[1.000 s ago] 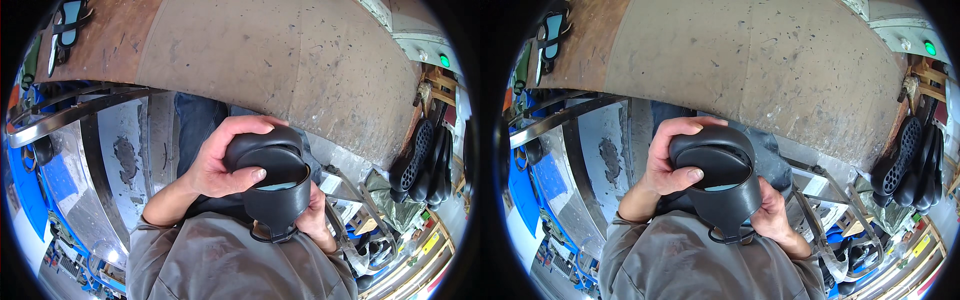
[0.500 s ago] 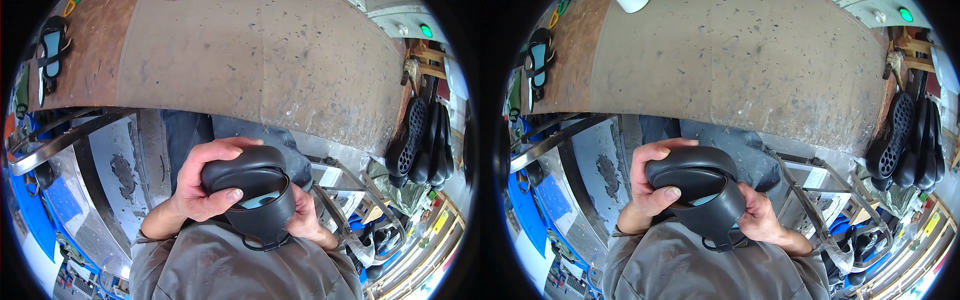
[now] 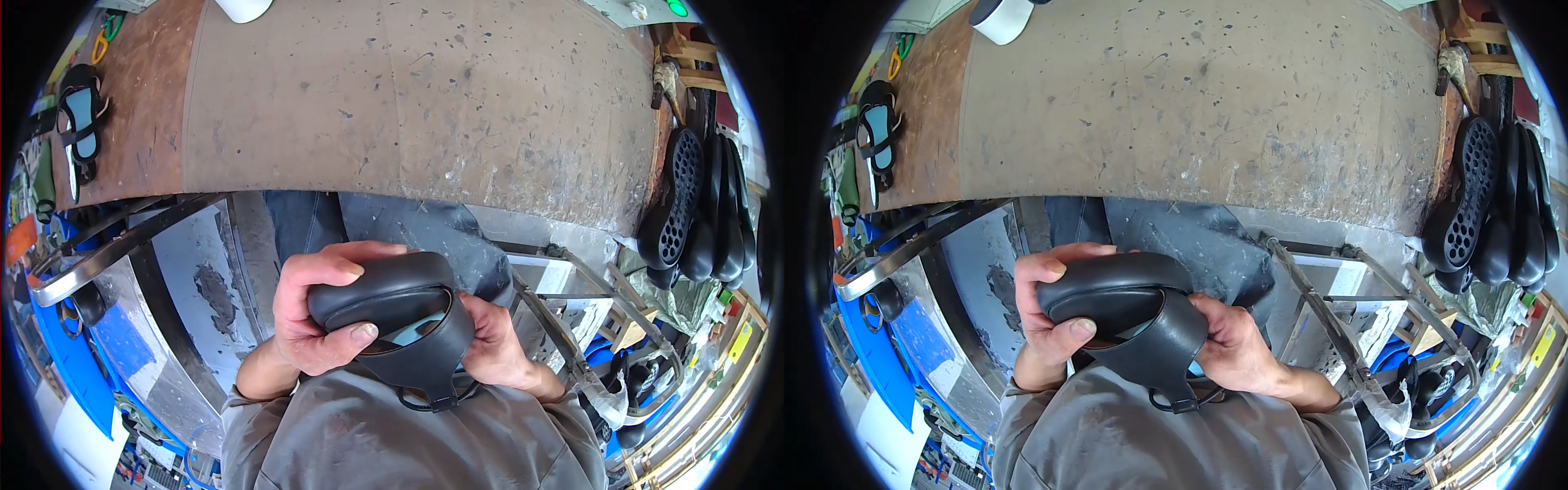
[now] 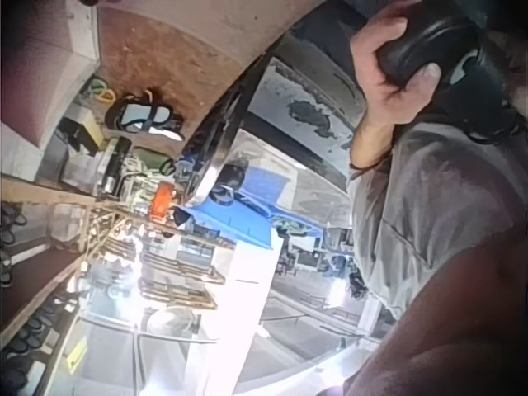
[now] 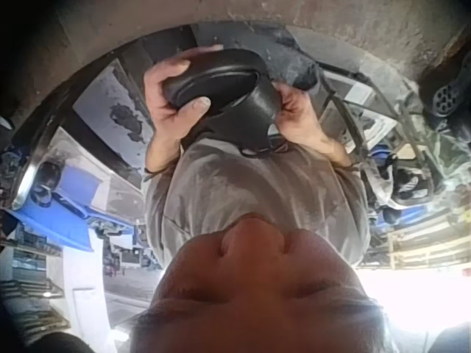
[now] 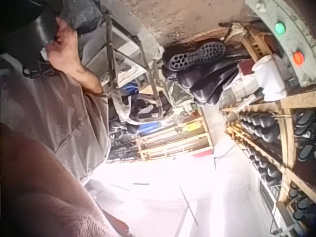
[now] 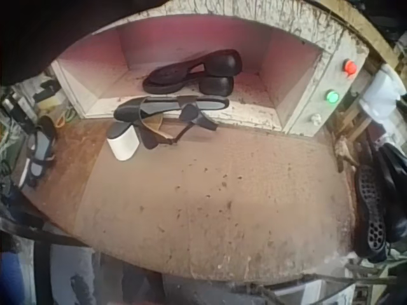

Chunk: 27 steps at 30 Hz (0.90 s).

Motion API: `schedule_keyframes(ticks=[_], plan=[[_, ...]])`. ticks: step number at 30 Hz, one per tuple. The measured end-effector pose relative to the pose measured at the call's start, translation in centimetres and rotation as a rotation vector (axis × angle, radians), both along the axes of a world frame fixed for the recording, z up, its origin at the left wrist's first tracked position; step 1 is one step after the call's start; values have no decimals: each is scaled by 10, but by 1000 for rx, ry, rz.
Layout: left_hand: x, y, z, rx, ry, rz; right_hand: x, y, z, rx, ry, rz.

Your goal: The person sits at a workbench in a workshop and inspects a pair of black sandals. They pick up the sandals, rotate them to view the soles and straps, and press on the heel and toe areas to check the material. The person handles the sandals one at a time, examining the construction and fit before placing them back on the table.

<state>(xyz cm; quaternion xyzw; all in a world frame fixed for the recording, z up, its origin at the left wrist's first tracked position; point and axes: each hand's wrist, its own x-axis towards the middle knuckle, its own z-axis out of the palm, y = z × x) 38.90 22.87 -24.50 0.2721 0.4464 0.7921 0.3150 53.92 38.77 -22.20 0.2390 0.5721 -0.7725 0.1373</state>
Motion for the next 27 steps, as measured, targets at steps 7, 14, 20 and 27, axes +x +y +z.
schedule_keyframes(ticks=[7,14,20,27], plan=[[-32,11,58,-579,446,-161,1,-2,-1,-56,-6,-6],[-31,19,76,-684,581,-181,-1,-4,2,-90,-18,-20],[-37,27,94,-889,681,-346,9,-12,-7,67,47,-4],[-37,40,109,-1061,724,-540,6,-16,-1,121,109,24]])
